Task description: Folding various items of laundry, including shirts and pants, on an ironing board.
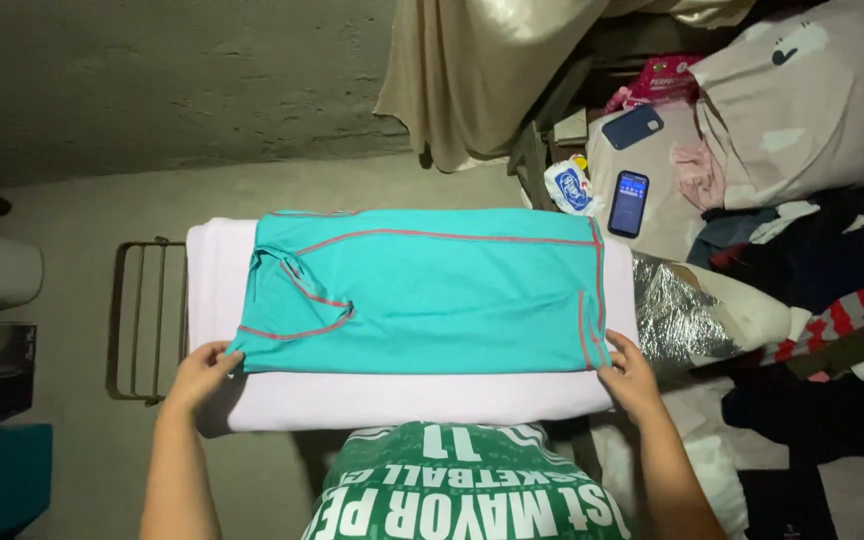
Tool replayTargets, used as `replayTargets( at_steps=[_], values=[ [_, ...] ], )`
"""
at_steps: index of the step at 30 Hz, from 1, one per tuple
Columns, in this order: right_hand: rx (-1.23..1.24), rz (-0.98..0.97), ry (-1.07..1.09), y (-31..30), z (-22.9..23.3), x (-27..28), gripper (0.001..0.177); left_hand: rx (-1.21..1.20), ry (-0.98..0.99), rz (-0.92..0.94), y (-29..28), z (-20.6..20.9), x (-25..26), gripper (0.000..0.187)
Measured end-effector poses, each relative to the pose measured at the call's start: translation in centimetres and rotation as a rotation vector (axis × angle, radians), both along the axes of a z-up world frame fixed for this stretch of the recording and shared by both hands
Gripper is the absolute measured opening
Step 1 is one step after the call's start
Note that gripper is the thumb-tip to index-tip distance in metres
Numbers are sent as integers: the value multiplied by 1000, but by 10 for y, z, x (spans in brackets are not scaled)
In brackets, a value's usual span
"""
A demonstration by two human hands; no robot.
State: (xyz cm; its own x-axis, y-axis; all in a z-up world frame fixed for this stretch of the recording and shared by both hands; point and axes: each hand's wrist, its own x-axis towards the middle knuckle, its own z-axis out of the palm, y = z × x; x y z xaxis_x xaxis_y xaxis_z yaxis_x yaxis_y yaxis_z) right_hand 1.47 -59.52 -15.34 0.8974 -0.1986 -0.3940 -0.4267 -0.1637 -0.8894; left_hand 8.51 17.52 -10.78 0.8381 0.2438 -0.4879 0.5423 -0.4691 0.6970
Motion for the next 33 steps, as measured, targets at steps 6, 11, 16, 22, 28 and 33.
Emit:
replayTargets(
  at_steps=[6,11,16,22,28,33],
  values=[
    [15,33,-37,25,31,20,81,789,-521,-192,-117,30,42,52],
    [-367,190,-370,69,89,35,64,349,-564,-701,-321,81,78,56],
    [-573,358,-498,99,159,59,33,-93,-863,-1262,-448,135,106,74],
    [-539,622,-675,98,197,95,25,28,-753,-1707,-469,193,158,53],
    [-417,655,-819,129,240,131,30,81,-569,-1538,-392,233,177,39],
    [-506,748,-606,143,200,181,63,42,-657,-1257,-290,314,157,33]
  ],
)
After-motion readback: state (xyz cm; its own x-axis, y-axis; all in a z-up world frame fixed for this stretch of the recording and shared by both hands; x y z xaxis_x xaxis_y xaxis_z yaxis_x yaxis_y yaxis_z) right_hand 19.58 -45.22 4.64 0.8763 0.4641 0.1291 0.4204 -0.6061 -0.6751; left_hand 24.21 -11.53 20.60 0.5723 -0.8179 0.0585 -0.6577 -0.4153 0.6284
